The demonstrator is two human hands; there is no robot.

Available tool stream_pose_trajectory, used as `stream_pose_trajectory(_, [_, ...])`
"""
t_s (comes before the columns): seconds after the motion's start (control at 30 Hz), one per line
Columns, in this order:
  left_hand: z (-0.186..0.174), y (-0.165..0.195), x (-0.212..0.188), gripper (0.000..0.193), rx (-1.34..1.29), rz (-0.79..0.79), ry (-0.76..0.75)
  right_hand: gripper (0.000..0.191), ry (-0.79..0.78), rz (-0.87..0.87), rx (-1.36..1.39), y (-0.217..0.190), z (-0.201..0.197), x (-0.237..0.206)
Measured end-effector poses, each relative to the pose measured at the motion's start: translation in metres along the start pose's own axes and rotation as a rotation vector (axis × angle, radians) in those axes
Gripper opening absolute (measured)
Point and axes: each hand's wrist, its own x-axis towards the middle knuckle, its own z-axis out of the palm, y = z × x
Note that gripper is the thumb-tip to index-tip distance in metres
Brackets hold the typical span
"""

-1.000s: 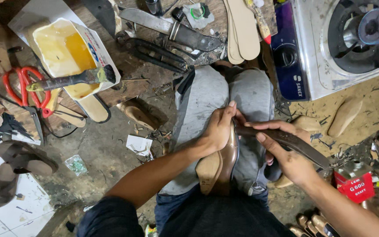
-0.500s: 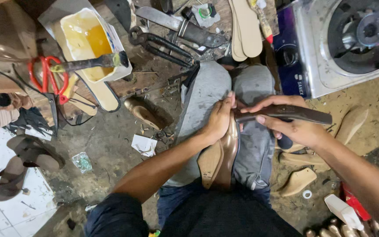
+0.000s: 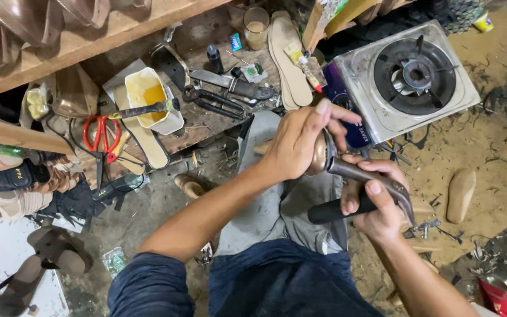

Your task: The person presses a rubber sole onto a shoe upper, then uses a curved metal tool to smooth and trim the edges of the sole. The person repeats this process on multiple shoe uppers, placing finished units on a nearby shelf.

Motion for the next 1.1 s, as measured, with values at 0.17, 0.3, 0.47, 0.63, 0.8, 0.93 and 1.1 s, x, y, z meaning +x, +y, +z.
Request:
stream_pose_trajectory(0.17, [0.015, -0.014, -0.006, 0.068, 0.089, -0.145, 0.076, 0.031, 0.098, -0.163, -0.152, 0.015, 0.023, -0.039])
stream_pose_trajectory(0.3, [0.024, -0.015, -0.017, 0.068, 0.159, -0.121, 0.088, 0.026, 0.12, -0.193, -0.673, -0.018, 0.042, -0.05])
stream_pose_trajectory(0.47, [0.034, -0.008, -0.022, 0.063, 0.254, -0.063, 0.097, 0.024, -0.041, -0.076, -1.073, -0.07, 0.061, -0.039])
stream_pose_trajectory(0.63, [0.035, -0.004, -0.03, 0.057, 0.307, -0.069, 0.046, 0.022, -0.227, -0.024, -1.236, -0.097, 0.061, -0.025])
stream_pose_trajectory(0.8, [0.037, -0.001, -0.035, 0.055, 0.289, -0.044, 0.02, 0.019, -0.16, 0.027, -1.023, -0.085, 0.064, -0.028])
stream_pose_trajectory(0.93, [0.037, 0.001, -0.036, 0.055, 0.272, -0.035, 0.024, 0.024, 0.301, 0.141, -0.132, -0.049, 0.077, -0.05])
stream_pose_trajectory(1.1, [0.037, 0.004, -0.045, 0.053, 0.282, 0.006, -0.013, 0.024, 0.242, 0.274, -0.784, -0.066, 0.062, -0.062])
